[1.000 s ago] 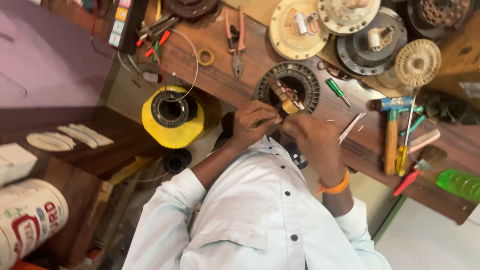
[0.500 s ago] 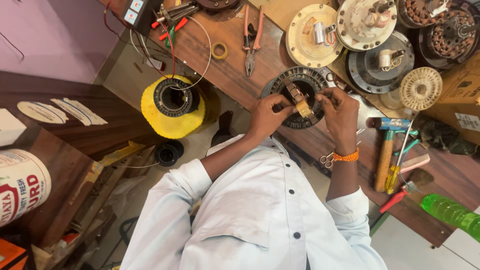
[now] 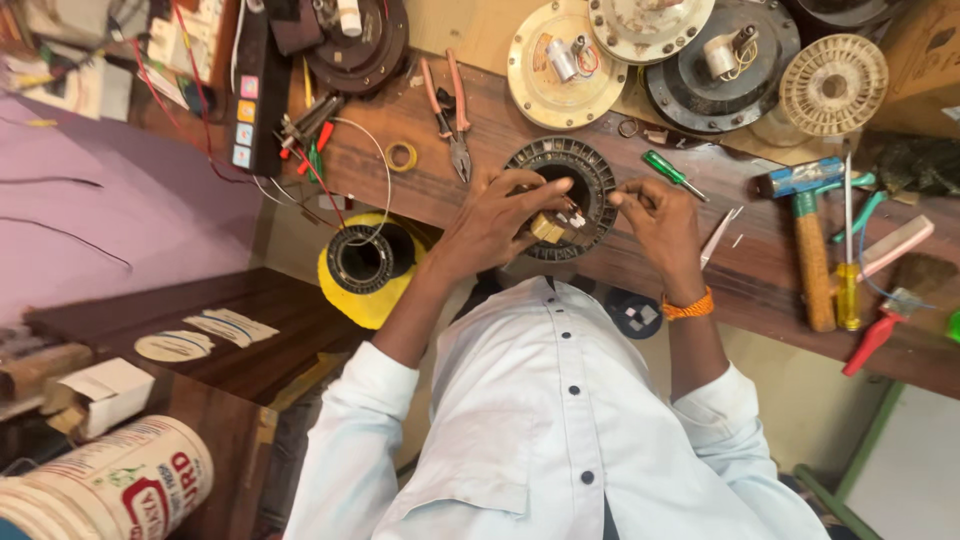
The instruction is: The person works at a cluttered workbench fitting copper coil windings into a circular motor stator housing. They press and reposition the coils and small components inside the housing with both hands, adjusting the parts repeatedly to seat them in place.
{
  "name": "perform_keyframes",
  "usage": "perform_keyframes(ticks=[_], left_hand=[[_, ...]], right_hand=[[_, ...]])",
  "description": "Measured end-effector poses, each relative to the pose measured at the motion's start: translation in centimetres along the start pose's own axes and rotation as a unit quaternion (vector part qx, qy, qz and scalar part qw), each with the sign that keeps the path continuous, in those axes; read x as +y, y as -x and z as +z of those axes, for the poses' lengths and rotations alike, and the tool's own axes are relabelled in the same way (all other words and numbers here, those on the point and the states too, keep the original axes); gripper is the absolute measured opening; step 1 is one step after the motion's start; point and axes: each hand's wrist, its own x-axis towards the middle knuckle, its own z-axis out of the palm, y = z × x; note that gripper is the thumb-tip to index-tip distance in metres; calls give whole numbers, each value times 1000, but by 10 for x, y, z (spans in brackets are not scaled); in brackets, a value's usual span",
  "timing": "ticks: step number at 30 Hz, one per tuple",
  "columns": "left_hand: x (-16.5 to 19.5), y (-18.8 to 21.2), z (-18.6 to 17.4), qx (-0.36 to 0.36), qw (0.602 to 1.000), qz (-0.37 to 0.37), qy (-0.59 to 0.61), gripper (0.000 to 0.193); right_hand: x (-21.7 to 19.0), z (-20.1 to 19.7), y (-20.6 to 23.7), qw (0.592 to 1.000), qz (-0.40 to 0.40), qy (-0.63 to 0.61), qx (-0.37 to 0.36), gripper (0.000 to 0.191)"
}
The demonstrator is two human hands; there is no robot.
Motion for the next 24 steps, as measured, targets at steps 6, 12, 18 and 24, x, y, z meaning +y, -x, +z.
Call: perform_keyframes(ticks=[6, 12, 18, 24], left_hand=[[-14, -19, -16, -72, 997, -9, 19, 73], [-15, -22, -14, -112, 987, -55, 96, 98], [-19, -25, -11, -108, 985, -42, 128, 83], [-24, 2, 9, 97, 986, 125, -47, 58]], right_hand=[[-20, -14, 29, 973, 1, -213, -90, 15], [-59, 6, 58, 987, 48, -107, -107, 12], [-75, 33, 80, 994, -103, -8, -24, 11], [-57, 65, 83, 982, -161, 98, 18, 10]])
